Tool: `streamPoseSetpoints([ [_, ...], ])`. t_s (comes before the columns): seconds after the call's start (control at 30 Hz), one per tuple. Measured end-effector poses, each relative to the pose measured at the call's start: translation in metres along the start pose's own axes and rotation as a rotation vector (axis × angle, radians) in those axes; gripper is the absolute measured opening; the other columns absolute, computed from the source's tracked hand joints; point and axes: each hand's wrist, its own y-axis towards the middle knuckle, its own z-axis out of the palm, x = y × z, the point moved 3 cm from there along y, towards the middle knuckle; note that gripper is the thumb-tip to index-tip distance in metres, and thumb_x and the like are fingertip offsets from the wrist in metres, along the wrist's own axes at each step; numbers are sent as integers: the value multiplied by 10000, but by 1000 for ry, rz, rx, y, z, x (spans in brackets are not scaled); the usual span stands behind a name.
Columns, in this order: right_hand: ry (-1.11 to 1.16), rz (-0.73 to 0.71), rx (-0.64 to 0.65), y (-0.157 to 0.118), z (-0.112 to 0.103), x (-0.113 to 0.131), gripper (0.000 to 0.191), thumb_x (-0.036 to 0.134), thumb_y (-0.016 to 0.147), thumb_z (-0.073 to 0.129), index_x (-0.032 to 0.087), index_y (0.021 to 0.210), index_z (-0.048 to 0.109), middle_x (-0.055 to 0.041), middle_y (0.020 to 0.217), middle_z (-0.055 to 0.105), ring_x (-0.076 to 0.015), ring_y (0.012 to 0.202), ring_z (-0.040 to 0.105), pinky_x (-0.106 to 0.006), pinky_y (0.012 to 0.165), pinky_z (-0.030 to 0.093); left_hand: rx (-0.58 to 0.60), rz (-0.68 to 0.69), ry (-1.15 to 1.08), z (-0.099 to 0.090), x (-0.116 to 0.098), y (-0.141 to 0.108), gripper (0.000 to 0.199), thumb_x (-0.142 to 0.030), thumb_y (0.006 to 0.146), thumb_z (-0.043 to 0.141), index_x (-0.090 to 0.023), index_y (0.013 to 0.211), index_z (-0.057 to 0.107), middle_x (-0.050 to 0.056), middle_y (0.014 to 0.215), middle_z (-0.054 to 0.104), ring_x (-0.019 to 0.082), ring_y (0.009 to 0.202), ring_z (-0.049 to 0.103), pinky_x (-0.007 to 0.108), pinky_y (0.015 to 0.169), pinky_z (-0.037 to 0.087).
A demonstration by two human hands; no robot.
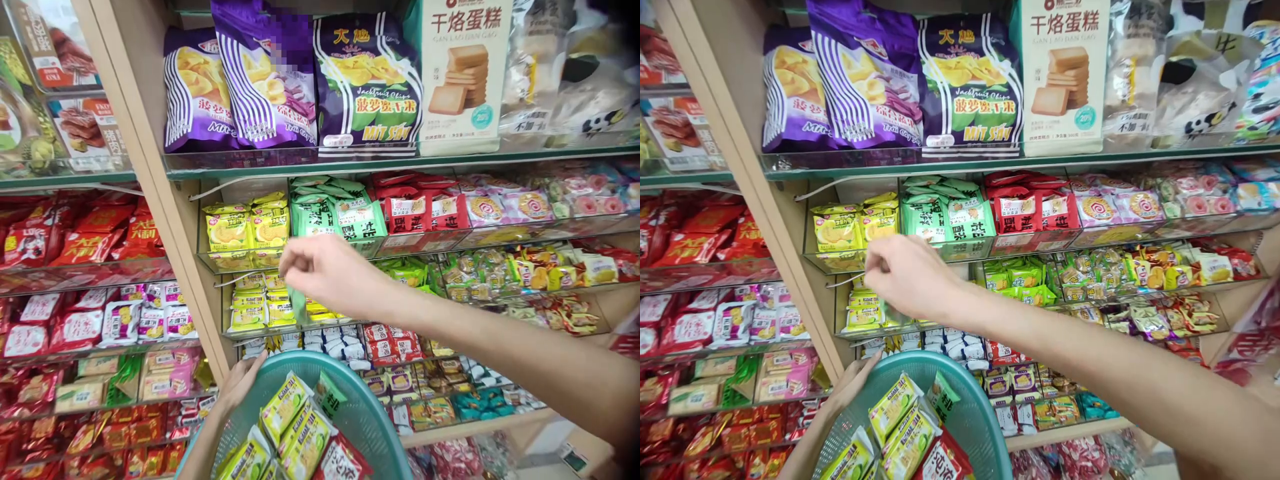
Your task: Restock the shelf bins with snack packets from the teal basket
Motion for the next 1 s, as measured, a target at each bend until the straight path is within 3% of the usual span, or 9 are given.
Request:
streamPoseSetpoints([
  [0.13, 247, 155, 323, -28, 51, -10, 157, 104, 702, 497, 138, 690, 650, 19, 611, 596, -74, 565, 484, -200, 545, 341, -3, 41, 16, 1, -1, 0, 607, -642, 793, 333, -144, 755, 677, 51, 768, 679, 265, 822, 604, 315, 753, 432],
  [0.3, 242, 189, 475, -57, 93, -19, 179, 117, 668, 489, 134, 660, 667, 26, 533, 566, -70, 490, 442, -195, 478, 297, -4, 51, -1, 3, 0, 1, 551, -596, 813, 346, -157, 758, 675, 33, 787, 689, 254, 858, 599, 310, 807, 425],
  [0.7, 194, 309, 543, -62, 100, -50, 274, 92, 603, 602, 95, 858, 705, -1, 635, 632, -103, 574, 530, -188, 522, 369, 19, -10, 12, 8, 5, 2, 617, -659, 808, 322, -158, 836, 681, 68, 891, 690, 275, 863, 602, 347, 810, 417],
  [1.0, 51, 175, 466, -59, 108, -66, 108, 58, 676, 589, 132, 693, 667, 36, 567, 537, -80, 543, 441, -197, 531, 286, 21, -17, 4, 9, 6, 1, 567, -632, 810, 341, -181, 838, 685, 62, 919, 693, 285, 880, 604, 358, 817, 416],
])
